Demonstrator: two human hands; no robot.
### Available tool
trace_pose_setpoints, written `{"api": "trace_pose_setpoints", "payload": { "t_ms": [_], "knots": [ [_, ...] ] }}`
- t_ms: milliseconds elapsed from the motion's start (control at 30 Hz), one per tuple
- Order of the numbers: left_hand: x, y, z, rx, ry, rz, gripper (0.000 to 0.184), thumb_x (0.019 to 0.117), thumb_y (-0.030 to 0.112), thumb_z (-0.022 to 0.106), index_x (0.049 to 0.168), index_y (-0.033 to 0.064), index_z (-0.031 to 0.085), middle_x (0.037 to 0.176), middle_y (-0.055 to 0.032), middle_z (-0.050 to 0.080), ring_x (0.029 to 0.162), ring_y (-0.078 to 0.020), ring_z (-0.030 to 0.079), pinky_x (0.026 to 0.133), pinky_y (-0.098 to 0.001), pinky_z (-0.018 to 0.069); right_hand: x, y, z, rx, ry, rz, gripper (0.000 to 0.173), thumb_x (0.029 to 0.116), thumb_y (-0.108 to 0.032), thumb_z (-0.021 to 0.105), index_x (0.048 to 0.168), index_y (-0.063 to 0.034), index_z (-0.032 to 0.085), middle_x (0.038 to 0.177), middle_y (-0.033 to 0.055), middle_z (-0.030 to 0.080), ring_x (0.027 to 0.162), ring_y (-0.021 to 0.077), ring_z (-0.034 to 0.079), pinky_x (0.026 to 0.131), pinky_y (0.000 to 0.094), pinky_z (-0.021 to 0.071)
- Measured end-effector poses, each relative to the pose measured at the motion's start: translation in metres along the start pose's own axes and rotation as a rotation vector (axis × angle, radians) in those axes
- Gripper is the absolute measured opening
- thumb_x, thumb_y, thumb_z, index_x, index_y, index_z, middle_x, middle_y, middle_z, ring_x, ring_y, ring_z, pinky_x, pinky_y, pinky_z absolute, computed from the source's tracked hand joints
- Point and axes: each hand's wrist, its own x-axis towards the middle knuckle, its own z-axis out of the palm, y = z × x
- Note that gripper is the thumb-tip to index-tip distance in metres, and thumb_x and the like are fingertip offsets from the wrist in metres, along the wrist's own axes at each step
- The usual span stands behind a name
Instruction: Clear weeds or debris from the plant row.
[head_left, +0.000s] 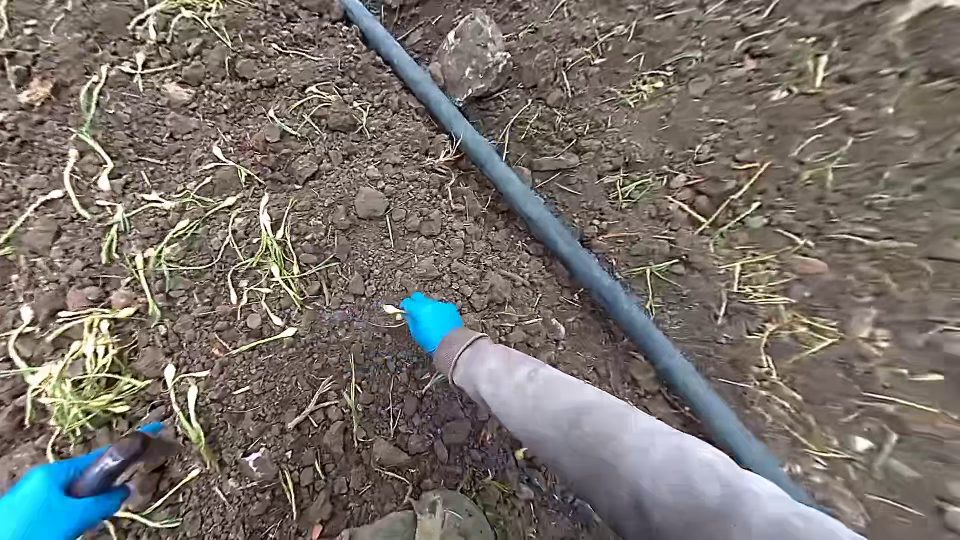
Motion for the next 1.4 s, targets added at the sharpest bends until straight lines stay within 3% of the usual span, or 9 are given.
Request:
{"api": "trace_pose_setpoints", "payload": {
  "t_ms": [133,200,300,467,667,800,967,1167,1400],
  "knots": [
    [0.079,0.056,0.014,-0.359,0.110,0.577,0.040,0.0729,0.017,0.068,0.112,0.0079,0.069,0.064,0.0042,0.058,0.047,-0.0069,0.051,0.043,-0.0270,0.0450,0.011,0.124,-0.031,0.002,0.185,0.199,0.031,0.1073,-0.024,0.050,0.132,-0.0145,0.067,0.130,0.0150,0.068,0.105,0.0404,0.071,0.081,0.0648,0.0556],
    [0.091,0.112,0.022,-0.546,0.162,0.872,0.030,0.0790,0.011,0.068,0.108,0.0174,0.071,0.075,0.0101,0.066,0.051,-0.0043,0.054,0.047,-0.0232,0.0483,0.017,0.156,-0.061,-0.006,0.151,0.309,0.034,0.1080,-0.023,0.049,0.135,-0.0132,0.066,0.136,0.0167,0.065,0.113,0.0423,0.068,0.089,0.0670,0.0528],
    [0.141,0.187,0.016,-0.642,-0.091,1.520,0.053,0.0954,0.013,0.068,0.146,0.0040,0.054,0.106,-0.0111,0.072,0.060,-0.0093,0.062,0.049,-0.0240,0.0560,0.027,0.162,-0.114,-0.007,0.071,0.404,0.035,0.1089,-0.019,0.048,0.139,-0.0100,0.063,0.141,0.0191,0.062,0.127,0.0419,0.061,0.102,0.0660,0.0465],
    [0.153,0.346,0.075,-0.840,0.017,0.919,0.003,0.0828,0.012,0.064,0.085,0.0116,0.061,0.048,0.0025,0.045,0.037,-0.0103,0.044,0.037,-0.0282,0.0401,0.090,0.181,-0.133,-0.074,0.265,0.164,0.029,0.1049,-0.025,0.054,0.125,-0.0145,0.072,0.125,0.0136,0.071,0.115,0.0382,0.068,0.091,0.0654,0.0514],
    [0.196,0.353,0.093,-0.861,-0.032,0.665,0.006,0.0898,0.008,0.060,0.085,0.0087,0.057,0.048,0.0021,0.040,0.037,-0.0103,0.041,0.038,-0.0272,0.0394,0.124,0.135,-0.105,-0.125,0.070,0.012,0.022,0.1015,-0.020,0.059,0.116,-0.0135,0.074,0.121,0.0147,0.072,0.113,0.0383,0.068,0.088,0.0640,0.0531],
    [0.206,0.280,0.086,-0.941,0.080,1.150,0.011,0.0948,0.021,0.067,0.085,0.0177,0.063,0.052,0.0068,0.049,0.039,-0.0061,0.046,0.032,-0.0267,0.0387,0.125,0.133,-0.069,-0.127,-0.073,0.020,0.027,0.0915,-0.019,0.065,0.116,-0.0115,0.073,0.119,0.0155,0.071,0.110,0.0394,0.068,0.083,0.0652,0.0542],
    [0.169,0.252,0.092,-0.925,0.075,0.584,0.008,0.0893,0.006,0.061,0.082,0.0096,0.059,0.046,0.0009,0.041,0.036,-0.0108,0.040,0.038,-0.0263,0.0380,0.101,0.142,-0.060,0.011,0.241,-0.131,0.032,0.1071,-0.019,0.050,0.134,-0.0131,0.065,0.124,0.0146,0.070,0.107,0.0357,0.071,0.086,0.0578,0.0573],
    [0.129,0.263,0.038,-0.947,0.137,0.717,0.037,0.0850,0.008,0.059,0.121,0.0146,0.067,0.047,0.0075,0.035,0.035,-0.0042,0.037,0.035,-0.0217,0.0377,0.096,0.126,-0.071,0.047,0.328,-0.193,0.028,0.1073,-0.014,0.049,0.126,-0.0098,0.069,0.120,0.0158,0.069,0.105,0.0351,0.071,0.085,0.0541,0.0587],
    [0.198,0.290,0.108,-1.141,0.035,0.493,0.016,0.0926,0.006,0.057,0.079,0.0095,0.051,0.047,0.0034,0.034,0.036,-0.0094,0.036,0.037,-0.0261,0.0364,0.113,0.080,-0.097,-0.054,0.194,-0.355,0.023,0.1031,-0.013,0.055,0.117,-0.0113,0.074,0.118,0.0146,0.070,0.104,0.0352,0.071,0.084,0.0567,0.0574]
  ]
}}
